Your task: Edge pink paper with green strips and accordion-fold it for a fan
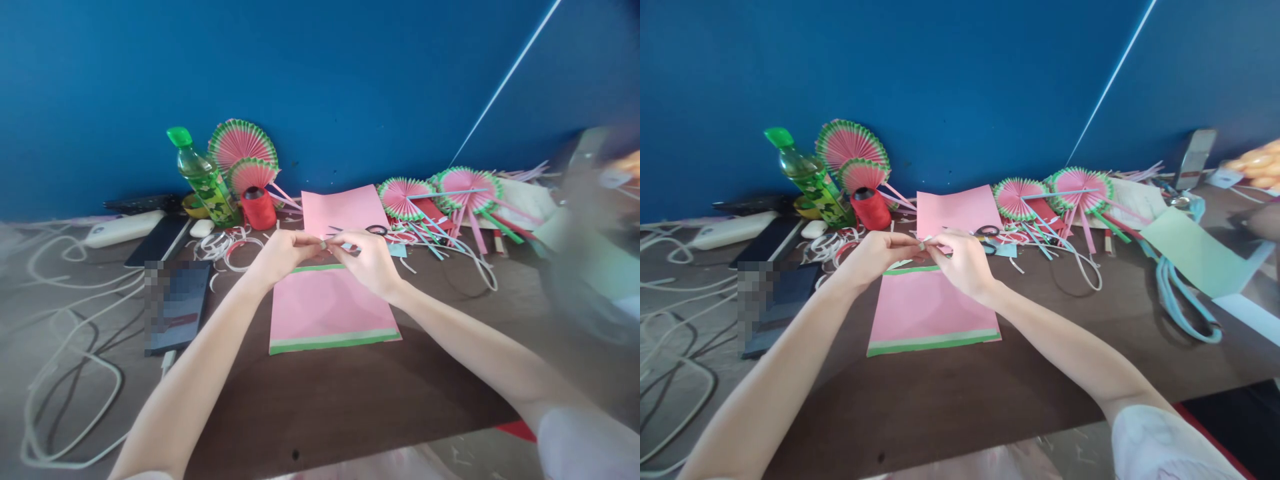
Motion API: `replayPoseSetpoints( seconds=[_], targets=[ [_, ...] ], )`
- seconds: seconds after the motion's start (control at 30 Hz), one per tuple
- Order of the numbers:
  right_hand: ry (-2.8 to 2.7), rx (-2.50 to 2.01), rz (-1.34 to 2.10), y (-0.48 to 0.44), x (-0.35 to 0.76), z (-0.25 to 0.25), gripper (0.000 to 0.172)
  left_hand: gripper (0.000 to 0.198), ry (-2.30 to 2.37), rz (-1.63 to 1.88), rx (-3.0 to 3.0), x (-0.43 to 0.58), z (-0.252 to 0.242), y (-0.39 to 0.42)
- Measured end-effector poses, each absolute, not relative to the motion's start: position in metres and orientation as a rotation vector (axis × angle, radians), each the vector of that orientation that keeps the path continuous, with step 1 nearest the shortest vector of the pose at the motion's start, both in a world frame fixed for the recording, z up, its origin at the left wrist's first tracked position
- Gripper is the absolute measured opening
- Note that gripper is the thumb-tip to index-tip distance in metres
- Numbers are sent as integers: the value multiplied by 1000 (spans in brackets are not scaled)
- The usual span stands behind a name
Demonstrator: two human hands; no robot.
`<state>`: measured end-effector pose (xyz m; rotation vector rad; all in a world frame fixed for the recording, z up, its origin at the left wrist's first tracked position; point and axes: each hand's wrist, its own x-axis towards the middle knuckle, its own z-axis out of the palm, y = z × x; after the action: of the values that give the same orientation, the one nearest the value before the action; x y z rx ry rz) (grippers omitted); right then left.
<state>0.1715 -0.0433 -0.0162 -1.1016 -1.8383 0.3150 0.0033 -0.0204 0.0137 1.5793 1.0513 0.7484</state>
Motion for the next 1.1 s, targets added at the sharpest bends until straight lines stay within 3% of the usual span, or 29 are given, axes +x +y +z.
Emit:
replayPoseSetpoints(
  seconds=[0.33,1.1],
  targets=[
    [-1765,-1080,382,-43,172,-15,12,17,1144,881,1836,13,13,-30],
    [-1719,-1103,457,-43,172,-12,13,21,1157,999,1668,22,3,-34]
  ],
)
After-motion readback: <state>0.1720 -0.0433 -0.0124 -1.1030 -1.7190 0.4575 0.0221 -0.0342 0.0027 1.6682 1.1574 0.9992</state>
